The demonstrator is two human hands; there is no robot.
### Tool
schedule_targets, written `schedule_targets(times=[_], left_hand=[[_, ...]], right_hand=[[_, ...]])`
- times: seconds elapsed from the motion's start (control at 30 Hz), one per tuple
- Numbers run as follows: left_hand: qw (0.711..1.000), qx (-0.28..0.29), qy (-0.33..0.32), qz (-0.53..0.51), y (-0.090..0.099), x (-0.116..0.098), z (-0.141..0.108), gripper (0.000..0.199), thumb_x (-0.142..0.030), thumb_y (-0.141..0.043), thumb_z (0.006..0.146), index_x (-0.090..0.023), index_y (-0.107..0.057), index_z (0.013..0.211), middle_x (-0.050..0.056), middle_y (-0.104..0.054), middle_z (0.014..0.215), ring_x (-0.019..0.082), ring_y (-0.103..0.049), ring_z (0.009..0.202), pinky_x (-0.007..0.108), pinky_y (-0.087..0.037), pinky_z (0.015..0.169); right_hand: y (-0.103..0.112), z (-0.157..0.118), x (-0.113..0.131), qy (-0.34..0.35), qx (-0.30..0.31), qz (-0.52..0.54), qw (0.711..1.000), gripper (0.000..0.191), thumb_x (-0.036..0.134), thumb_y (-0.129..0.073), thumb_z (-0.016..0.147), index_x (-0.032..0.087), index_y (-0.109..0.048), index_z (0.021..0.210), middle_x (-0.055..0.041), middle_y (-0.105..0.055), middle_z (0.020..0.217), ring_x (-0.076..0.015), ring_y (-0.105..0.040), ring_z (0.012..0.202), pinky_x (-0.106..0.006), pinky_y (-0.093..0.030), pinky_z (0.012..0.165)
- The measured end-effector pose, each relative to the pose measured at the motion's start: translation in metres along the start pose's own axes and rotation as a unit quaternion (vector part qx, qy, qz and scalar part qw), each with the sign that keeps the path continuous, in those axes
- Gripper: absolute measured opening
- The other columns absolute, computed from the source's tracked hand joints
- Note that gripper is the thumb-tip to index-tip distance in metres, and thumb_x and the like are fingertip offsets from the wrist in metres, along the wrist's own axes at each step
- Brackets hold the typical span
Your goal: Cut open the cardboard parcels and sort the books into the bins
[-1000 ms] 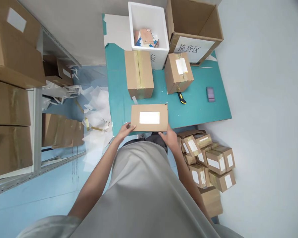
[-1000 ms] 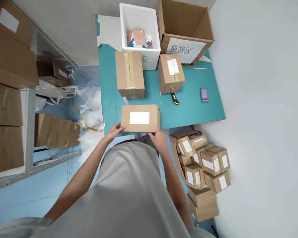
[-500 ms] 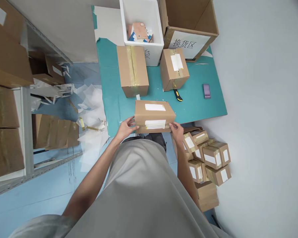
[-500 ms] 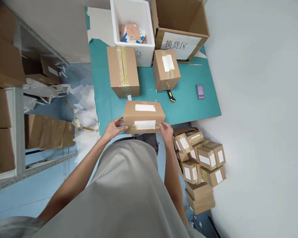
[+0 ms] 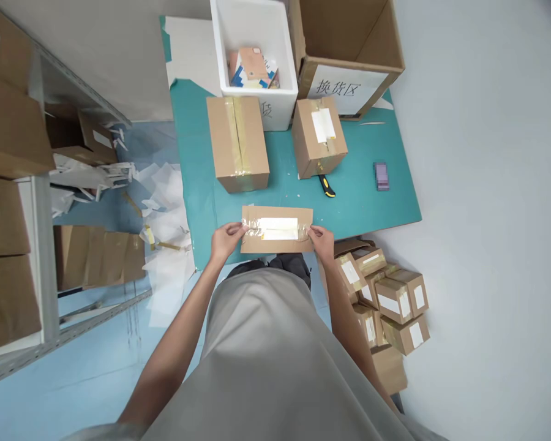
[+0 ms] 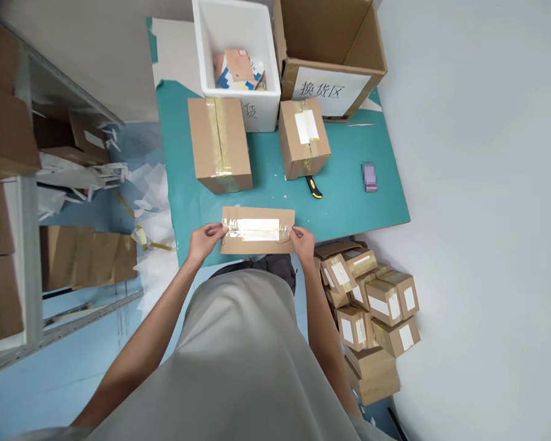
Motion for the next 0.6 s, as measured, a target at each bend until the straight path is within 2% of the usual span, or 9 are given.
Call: schedule_targets(times=[0.07, 0.13, 0.23, 0.3, 0.4, 0.47, 0.53, 0.6], left_hand=[[1.0, 0.003, 0.009, -0.007, 0.006, -0.001, 0.012, 0.078, -0.054, -0.086, 0.076, -0.011, -0.066, 0.138, 0.022, -0.076, 0.128, 0.035, -0.073, 0.122, 0.045, -0.057, 0.106], [0.999, -0.036, 0.012, 0.005, 0.016, -0.01, 0.032, 0.094, -0.055, -0.087, 0.077, -0.011, -0.053, 0.153, 0.027, -0.064, 0.147, 0.036, -0.064, 0.137, 0.047, -0.052, 0.113], [0.994, -0.11, -0.002, 0.019, 0.032, -0.035, 0.074, 0.104, -0.058, -0.085, 0.079, -0.011, -0.041, 0.161, 0.028, -0.049, 0.161, 0.036, -0.05, 0.151, 0.049, -0.043, 0.123], [0.992, -0.124, -0.009, 0.01, 0.037, -0.054, 0.107, 0.108, -0.059, -0.084, 0.08, -0.011, -0.036, 0.164, 0.028, -0.046, 0.163, 0.035, -0.047, 0.153, 0.049, -0.04, 0.125], [0.994, -0.104, -0.017, -0.003, 0.035, -0.079, 0.15, 0.105, -0.055, -0.084, 0.078, -0.01, -0.039, 0.162, 0.026, -0.052, 0.16, 0.034, -0.053, 0.149, 0.048, -0.042, 0.123], [0.996, -0.078, -0.035, -0.001, 0.029, -0.091, 0.165, 0.095, -0.055, -0.082, 0.079, -0.011, -0.047, 0.155, 0.023, -0.058, 0.155, 0.034, -0.058, 0.143, 0.047, -0.044, 0.122], [0.997, -0.058, -0.054, 0.009, 0.022, -0.099, 0.167, 0.086, -0.058, -0.079, 0.081, -0.013, -0.054, 0.149, 0.02, -0.063, 0.151, 0.033, -0.06, 0.141, 0.047, -0.046, 0.121], [0.996, -0.053, -0.062, 0.031, 0.011, -0.103, 0.16, 0.083, -0.061, -0.077, 0.083, -0.016, -0.056, 0.148, 0.018, -0.065, 0.149, 0.034, -0.061, 0.139, 0.049, -0.047, 0.12]], right_hand=[[0.004, 0.014, -0.007, -0.011, 0.022, 0.008, 1.0, 0.059, 0.07, -0.073, 0.08, 0.015, -0.084, 0.099, -0.0167, -0.084, 0.101, -0.033, -0.079, 0.094, -0.045, -0.063, 0.094], [0.015, 0.035, -0.011, -0.026, 0.011, 0.01, 1.0, 0.064, 0.071, -0.075, 0.077, 0.015, -0.082, 0.107, -0.0174, -0.083, 0.106, -0.0323, -0.079, 0.096, -0.045, -0.063, 0.095], [0.036, 0.082, -0.008, -0.039, -0.05, 0.012, 0.998, 0.088, 0.074, -0.078, 0.074, 0.015, -0.068, 0.139, -0.0213, -0.073, 0.134, -0.0336, -0.076, 0.111, -0.047, -0.061, 0.099], [0.048, 0.121, 0.001, -0.023, -0.074, 0.016, 0.997, 0.107, 0.073, -0.081, 0.071, 0.015, -0.052, 0.155, -0.0234, -0.059, 0.153, -0.0361, -0.068, 0.127, -0.049, -0.058, 0.105], [0.058, 0.183, 0.023, 0.007, -0.084, 0.016, 0.996, 0.122, 0.07, -0.088, 0.066, 0.015, -0.039, 0.164, -0.0238, -0.043, 0.166, -0.0396, -0.048, 0.15, -0.052, -0.046, 0.12], [0.058, 0.22, 0.037, 0.008, -0.087, 0.025, 0.996, 0.125, 0.068, -0.09, 0.064, 0.013, -0.038, 0.164, -0.024, -0.039, 0.168, -0.0403, -0.037, 0.157, -0.054, -0.038, 0.126], [0.054, 0.249, 0.047, 0.002, -0.086, 0.044, 0.995, 0.123, 0.068, -0.09, 0.065, 0.012, -0.039, 0.162, -0.0249, -0.041, 0.167, -0.04, -0.037, 0.156, -0.054, -0.035, 0.127], [0.047, 0.266, 0.052, 0.005, -0.074, 0.075, 0.994, 0.114, 0.069, -0.086, 0.068, 0.013, -0.044, 0.158, -0.0239, -0.051, 0.16, -0.0375, -0.047, 0.149, -0.052, -0.041, 0.123]])
Point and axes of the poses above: each hand's wrist, its own z-axis towards the middle knuckle, its own y-axis out of the back of the hand, x = y × z, the point moved 2 cm from there along z, towards the middle knuckle
